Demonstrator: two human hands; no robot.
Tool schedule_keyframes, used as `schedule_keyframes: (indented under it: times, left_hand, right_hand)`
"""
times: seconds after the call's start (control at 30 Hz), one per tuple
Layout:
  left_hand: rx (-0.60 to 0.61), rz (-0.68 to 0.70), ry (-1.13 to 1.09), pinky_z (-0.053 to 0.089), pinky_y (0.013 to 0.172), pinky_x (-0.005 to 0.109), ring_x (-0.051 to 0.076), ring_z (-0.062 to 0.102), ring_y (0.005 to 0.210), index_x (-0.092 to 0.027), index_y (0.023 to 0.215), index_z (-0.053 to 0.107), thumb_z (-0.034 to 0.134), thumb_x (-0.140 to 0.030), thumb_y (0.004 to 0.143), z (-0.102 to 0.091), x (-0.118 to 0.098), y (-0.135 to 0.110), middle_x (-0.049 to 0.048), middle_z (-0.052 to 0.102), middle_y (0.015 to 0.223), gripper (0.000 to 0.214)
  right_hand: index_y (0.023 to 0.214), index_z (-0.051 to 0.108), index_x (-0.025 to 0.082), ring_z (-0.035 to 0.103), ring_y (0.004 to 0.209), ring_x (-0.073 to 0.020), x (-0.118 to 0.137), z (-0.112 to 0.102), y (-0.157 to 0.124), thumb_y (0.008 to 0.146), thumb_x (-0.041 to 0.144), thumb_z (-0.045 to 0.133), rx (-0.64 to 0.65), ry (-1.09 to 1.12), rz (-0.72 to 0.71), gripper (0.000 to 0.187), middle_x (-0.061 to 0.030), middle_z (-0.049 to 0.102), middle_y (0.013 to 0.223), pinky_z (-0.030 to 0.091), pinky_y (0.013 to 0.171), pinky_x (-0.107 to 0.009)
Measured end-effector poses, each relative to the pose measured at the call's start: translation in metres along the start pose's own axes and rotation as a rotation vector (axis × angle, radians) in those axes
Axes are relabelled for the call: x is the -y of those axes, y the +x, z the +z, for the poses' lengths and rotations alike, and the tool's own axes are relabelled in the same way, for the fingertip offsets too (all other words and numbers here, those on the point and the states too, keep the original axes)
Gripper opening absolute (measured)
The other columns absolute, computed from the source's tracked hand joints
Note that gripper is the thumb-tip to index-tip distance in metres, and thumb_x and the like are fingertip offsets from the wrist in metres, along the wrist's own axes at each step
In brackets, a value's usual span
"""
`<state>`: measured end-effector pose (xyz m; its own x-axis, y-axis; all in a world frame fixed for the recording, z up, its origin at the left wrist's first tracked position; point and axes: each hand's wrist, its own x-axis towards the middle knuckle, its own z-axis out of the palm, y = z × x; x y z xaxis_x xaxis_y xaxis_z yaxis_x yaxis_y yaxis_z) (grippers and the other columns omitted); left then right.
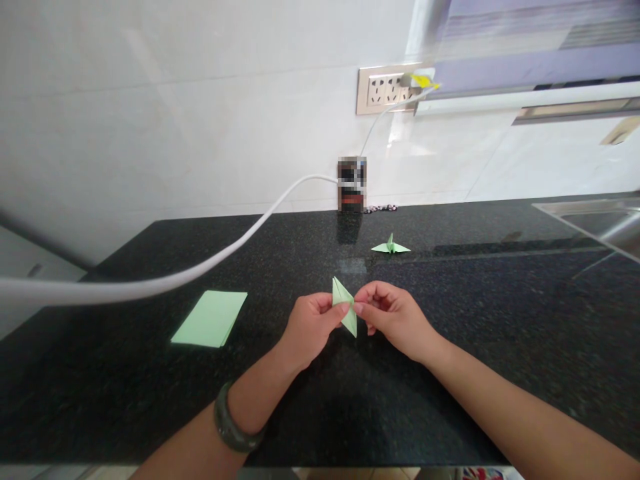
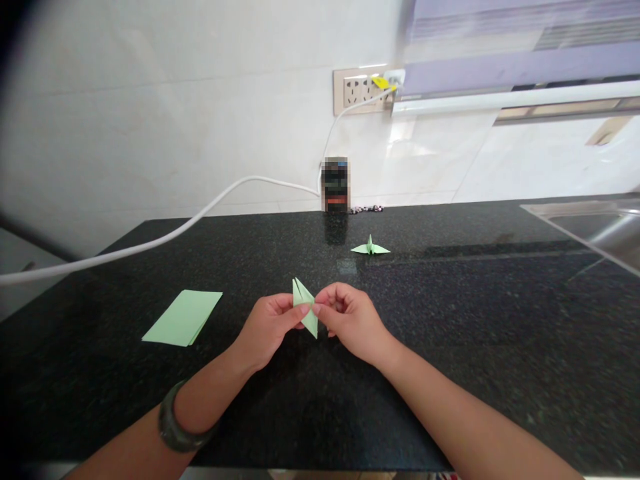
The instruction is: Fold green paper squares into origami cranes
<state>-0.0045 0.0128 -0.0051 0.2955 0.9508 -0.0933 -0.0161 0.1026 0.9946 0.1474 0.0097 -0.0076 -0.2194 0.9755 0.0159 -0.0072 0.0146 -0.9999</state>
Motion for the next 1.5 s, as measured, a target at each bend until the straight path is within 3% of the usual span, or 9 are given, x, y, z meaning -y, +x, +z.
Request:
schedule_keyframes:
  times: [0.17, 0.33, 0.87, 1.23, 1.37, 1.5]
  left_hand:
    - [0.016, -0.004, -0.007, 0.038, 0.057, 0.021, 0.01, 0.05, 0.057, -0.013, 0.073, 0.065, 0.056, -0.031, 0.073, 0.0, -0.0027, -0.0009, 0.0009, 0.06, 0.062, 0.02]
    - [0.019, -0.034, -0.031, 0.04, 0.059, 0.023, 0.011, 0.052, 0.058, -0.012, 0.075, 0.066, 0.056, -0.033, 0.073, 0.0007, -0.0012, -0.0001, 0.0019, 0.06, 0.062, 0.023]
    - [0.052, -0.047, -0.084, 0.044, 0.064, 0.026, 0.012, 0.055, 0.061, -0.013, 0.076, 0.065, 0.054, -0.031, 0.075, 0.0018, 0.0012, -0.0003, 0.0028, 0.062, 0.064, 0.022]
    - [0.052, -0.07, -0.056, 0.042, 0.055, 0.021, 0.011, 0.056, 0.057, -0.012, 0.075, 0.062, 0.059, -0.027, 0.071, -0.0012, -0.0015, -0.0003, 0.002, 0.062, 0.062, 0.017]
    - [-0.025, -0.045, -0.05, 0.043, 0.053, 0.021, 0.011, 0.055, 0.057, -0.013, 0.075, 0.061, 0.06, -0.032, 0.07, -0.0018, 0.0009, 0.0004, 0.0011, 0.061, 0.063, 0.02]
    - [-0.081, -0.021, -0.083, 0.044, 0.055, 0.021, 0.01, 0.055, 0.058, -0.013, 0.074, 0.06, 0.061, -0.033, 0.069, -0.0006, 0.0023, 0.0, -0.0004, 0.059, 0.063, 0.02]
  right_hand:
    - [0.083, 0.052, 0.017, 0.046, 0.048, -0.0055, -0.0003, -0.0012, 0.0006, 0.067, 0.032, 0.065, 0.051, 0.123, 0.055, 0.026, 0.0044, 0.05, 0.064, 0.04, 0.039, -0.016]
    - [0.081, 0.057, 0.014, 0.048, 0.051, -0.0062, -0.0015, -0.0041, 0.0004, 0.07, 0.035, 0.062, 0.11, 0.023, 0.053, 0.024, 0.0005, 0.056, 0.069, 0.041, 0.041, -0.017]
    - [0.077, 0.057, 0.014, 0.049, 0.05, -0.0066, -0.0078, -0.002, 0.0011, 0.071, 0.03, 0.06, 0.063, -0.035, 0.022, 0.018, 0.0011, 0.055, 0.065, 0.044, 0.044, -0.019]
    - [0.086, 0.06, 0.014, 0.052, 0.058, -0.008, -0.0005, -0.0069, 0.0011, 0.074, 0.028, 0.059, 0.225, 0.007, -0.024, 0.019, -0.002, 0.058, 0.075, 0.044, 0.052, -0.021]
    - [0.093, 0.054, 0.018, 0.051, 0.059, -0.0087, -0.0049, -0.0047, 0.0, 0.074, 0.028, 0.059, 0.089, -0.028, -0.121, 0.022, 0.0008, 0.054, 0.071, 0.043, 0.052, -0.022]
    - [0.076, 0.054, 0.018, 0.048, 0.058, -0.0093, -0.0086, -0.0022, -0.0021, 0.072, 0.025, 0.06, -0.103, -0.34, -0.28, 0.011, 0.0, 0.052, 0.072, 0.038, 0.048, -0.022]
